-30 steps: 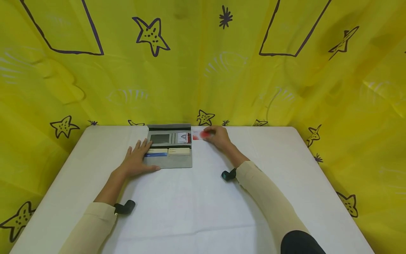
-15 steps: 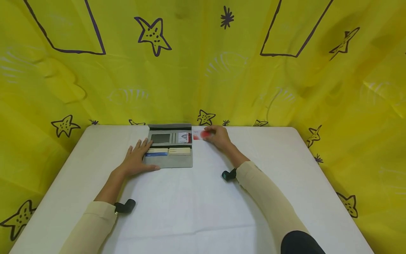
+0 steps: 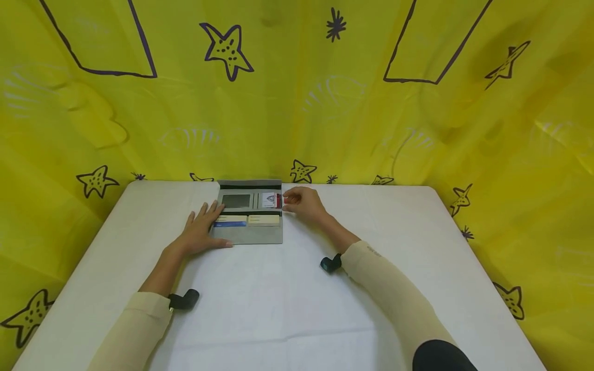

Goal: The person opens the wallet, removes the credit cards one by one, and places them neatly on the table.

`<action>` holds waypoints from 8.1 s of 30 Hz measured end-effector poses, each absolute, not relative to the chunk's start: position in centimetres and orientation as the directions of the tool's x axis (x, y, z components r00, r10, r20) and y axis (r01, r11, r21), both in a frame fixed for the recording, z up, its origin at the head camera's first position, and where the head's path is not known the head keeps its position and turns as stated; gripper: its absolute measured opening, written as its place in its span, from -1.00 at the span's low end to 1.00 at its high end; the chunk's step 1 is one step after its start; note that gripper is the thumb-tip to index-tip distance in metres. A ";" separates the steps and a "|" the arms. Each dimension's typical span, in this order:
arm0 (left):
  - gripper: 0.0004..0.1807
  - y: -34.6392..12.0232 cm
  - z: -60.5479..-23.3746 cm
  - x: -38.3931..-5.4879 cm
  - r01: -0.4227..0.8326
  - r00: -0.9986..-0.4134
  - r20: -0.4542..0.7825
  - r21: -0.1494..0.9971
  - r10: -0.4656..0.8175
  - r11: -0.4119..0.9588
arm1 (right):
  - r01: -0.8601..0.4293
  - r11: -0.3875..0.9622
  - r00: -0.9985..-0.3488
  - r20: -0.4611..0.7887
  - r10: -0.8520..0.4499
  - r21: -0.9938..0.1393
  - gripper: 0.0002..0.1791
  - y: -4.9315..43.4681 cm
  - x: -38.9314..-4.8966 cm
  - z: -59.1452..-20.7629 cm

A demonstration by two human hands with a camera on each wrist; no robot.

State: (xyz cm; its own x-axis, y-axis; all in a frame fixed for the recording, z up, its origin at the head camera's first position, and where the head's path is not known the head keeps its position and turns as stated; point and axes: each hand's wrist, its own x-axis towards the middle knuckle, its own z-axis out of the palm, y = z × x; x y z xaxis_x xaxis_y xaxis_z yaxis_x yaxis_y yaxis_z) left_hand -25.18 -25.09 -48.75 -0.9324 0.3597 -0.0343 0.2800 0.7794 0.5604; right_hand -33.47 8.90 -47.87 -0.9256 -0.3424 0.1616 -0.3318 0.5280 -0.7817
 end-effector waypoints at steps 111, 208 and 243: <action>0.28 -25.3 -49.3 -25.2 0.294 -0.933 -0.010 0.557 0.360 0.777 | -0.233 0.675 -0.877 -0.148 -0.457 -0.700 -0.91 3.6 -31.2 -46.1; 0.27 -25.1 -48.8 -25.0 0.286 -0.935 -0.017 0.555 0.354 0.781 | -0.445 0.551 -0.845 0.127 -0.519 -0.706 -0.37 6.2 -32.5 -46.4; 0.27 -25.1 -48.7 -25.0 0.283 -0.937 -0.017 0.553 0.350 0.784 | -0.418 0.608 -0.886 0.155 -0.438 -0.674 -0.41 10.0 -34.0 -47.2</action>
